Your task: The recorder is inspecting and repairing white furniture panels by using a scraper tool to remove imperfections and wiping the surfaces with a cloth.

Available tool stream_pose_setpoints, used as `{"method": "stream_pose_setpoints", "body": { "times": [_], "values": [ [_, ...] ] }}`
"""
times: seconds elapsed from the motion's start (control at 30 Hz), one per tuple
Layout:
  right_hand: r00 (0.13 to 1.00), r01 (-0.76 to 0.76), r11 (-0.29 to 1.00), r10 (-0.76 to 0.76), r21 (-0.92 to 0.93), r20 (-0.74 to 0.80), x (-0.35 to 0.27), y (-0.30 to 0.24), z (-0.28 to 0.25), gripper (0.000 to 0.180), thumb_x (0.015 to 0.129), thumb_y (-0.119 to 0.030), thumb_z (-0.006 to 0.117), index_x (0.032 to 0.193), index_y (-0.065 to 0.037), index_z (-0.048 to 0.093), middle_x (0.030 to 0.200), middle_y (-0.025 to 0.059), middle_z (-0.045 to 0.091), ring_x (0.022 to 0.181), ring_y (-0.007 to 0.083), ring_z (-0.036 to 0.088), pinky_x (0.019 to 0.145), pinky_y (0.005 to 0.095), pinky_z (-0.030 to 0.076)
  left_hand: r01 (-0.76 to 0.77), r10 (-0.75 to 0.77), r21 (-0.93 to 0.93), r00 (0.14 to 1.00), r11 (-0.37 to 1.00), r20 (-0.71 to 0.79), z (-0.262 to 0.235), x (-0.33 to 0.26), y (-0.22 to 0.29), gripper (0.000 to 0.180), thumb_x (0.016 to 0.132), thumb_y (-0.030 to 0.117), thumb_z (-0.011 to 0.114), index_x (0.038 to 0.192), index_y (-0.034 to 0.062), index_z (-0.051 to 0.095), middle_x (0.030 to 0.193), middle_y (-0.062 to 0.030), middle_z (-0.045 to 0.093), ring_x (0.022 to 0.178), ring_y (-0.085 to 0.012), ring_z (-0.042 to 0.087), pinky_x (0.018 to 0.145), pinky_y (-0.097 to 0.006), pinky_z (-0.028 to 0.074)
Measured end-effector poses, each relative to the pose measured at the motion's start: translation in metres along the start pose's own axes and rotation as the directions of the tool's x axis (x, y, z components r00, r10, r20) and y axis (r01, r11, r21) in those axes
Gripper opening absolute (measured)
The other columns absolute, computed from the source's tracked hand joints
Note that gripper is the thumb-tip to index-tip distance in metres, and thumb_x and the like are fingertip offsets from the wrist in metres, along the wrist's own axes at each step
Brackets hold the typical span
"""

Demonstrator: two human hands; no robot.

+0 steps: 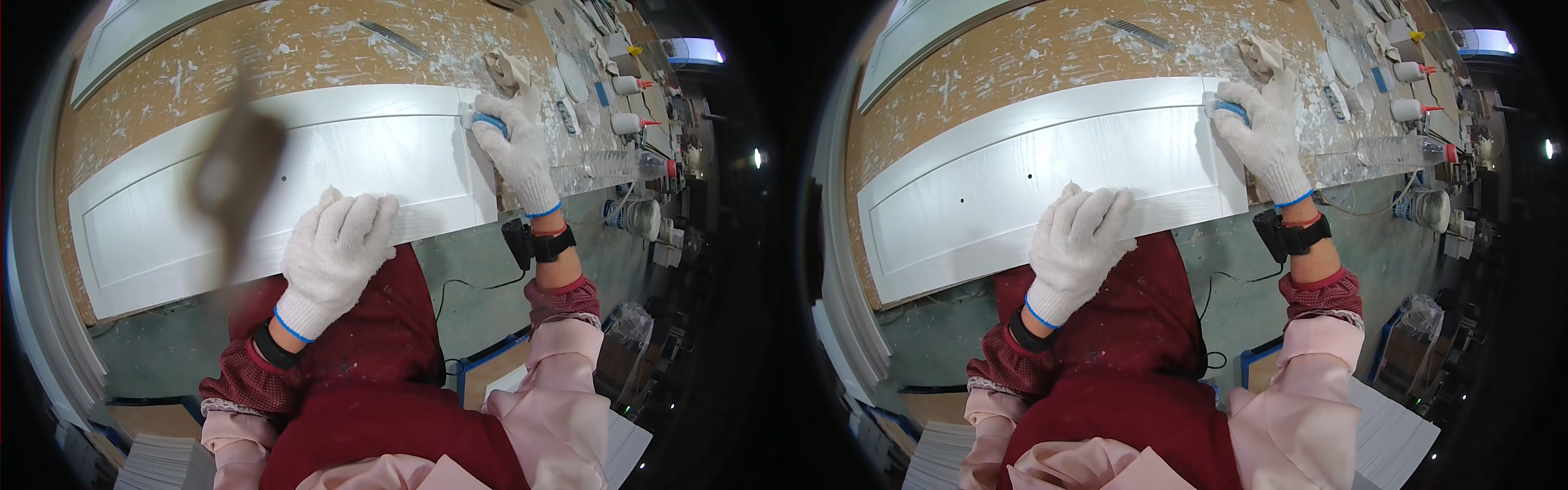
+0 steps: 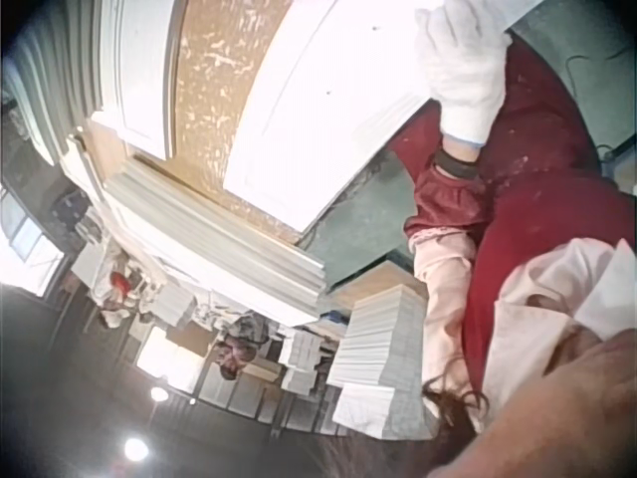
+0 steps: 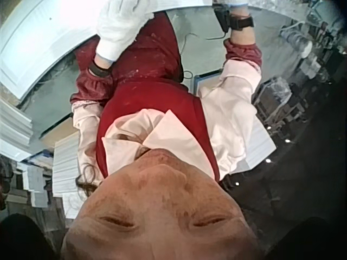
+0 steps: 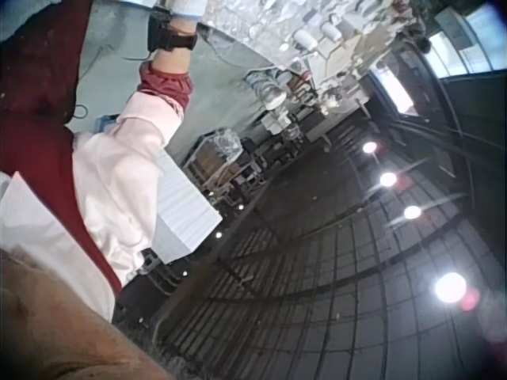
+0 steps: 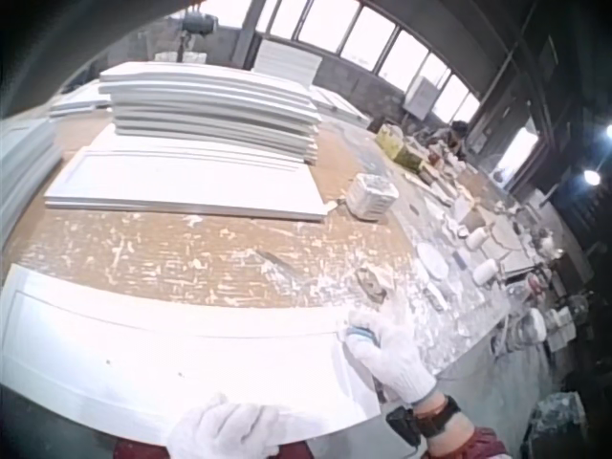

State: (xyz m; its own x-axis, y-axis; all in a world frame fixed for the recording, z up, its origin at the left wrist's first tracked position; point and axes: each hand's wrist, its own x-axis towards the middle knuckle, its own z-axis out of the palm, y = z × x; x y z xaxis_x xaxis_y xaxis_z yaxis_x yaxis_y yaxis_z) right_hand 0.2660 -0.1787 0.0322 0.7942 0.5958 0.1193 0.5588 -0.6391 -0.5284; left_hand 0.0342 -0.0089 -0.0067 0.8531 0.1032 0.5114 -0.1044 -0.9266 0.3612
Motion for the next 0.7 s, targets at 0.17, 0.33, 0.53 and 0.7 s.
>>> {"method": "stream_pose_setpoints", "body": {
  "times": [0.17,0.33,0.53,0.7],
  "values": [
    [0.999,-0.029,0.999,0.028,0.034,0.032,-0.002,-0.002,-0.002,0.035,0.076,-0.026,0.068,0.106,-0.008,0.069,0.107,0.0214,0.053,0.113,0.0370,0.048,0.098,0.0431,0.039,0.015,-0.014,-0.019,1.000,1.000,0.012,-0.001,0.000,0.000,0.069,0.049,0.024,0.084,0.115,0.0112,0.067,0.111,-0.0027,0.058,0.099,-0.0218,0.060,0.093,-0.042,0.053],
    [0.999,0.021,0.998,-0.020,-0.055,0.025,-0.005,-0.005,-0.004,0.033,0.075,-0.025,0.068,0.103,-0.007,0.070,0.108,0.0224,0.052,0.115,0.0384,0.047,0.100,0.0435,0.037,0.004,-0.003,-0.018,1.000,1.000,0.007,0.000,-0.001,-0.001,0.070,0.049,0.024,0.084,0.115,0.0104,0.067,0.111,-0.0034,0.058,0.099,-0.0226,0.060,0.094,-0.043,0.053],
    [0.999,0.000,1.000,0.001,-0.020,0.032,-0.010,-0.004,-0.005,0.033,0.075,-0.025,0.069,0.104,-0.007,0.070,0.112,0.0241,0.052,0.117,0.0401,0.046,0.102,0.0438,0.036,0.019,-0.019,-0.010,0.999,1.000,0.027,-0.001,0.000,0.001,0.072,0.049,0.024,0.084,0.117,0.0118,0.066,0.112,-0.0021,0.056,0.101,-0.0223,0.058,0.095,-0.042,0.052],
    [0.997,-0.030,0.998,0.034,-0.055,0.069,-0.015,-0.009,-0.007,0.034,0.079,-0.025,0.067,0.108,-0.008,0.068,0.112,0.0236,0.059,0.112,0.0373,0.054,0.098,0.0409,0.043,0.026,-0.026,0.008,0.999,1.000,0.048,0.000,0.000,0.002,0.073,0.049,0.025,0.085,0.118,0.0129,0.065,0.112,-0.0015,0.055,0.102,-0.0221,0.057,0.094,-0.041,0.052]
  ]
}}
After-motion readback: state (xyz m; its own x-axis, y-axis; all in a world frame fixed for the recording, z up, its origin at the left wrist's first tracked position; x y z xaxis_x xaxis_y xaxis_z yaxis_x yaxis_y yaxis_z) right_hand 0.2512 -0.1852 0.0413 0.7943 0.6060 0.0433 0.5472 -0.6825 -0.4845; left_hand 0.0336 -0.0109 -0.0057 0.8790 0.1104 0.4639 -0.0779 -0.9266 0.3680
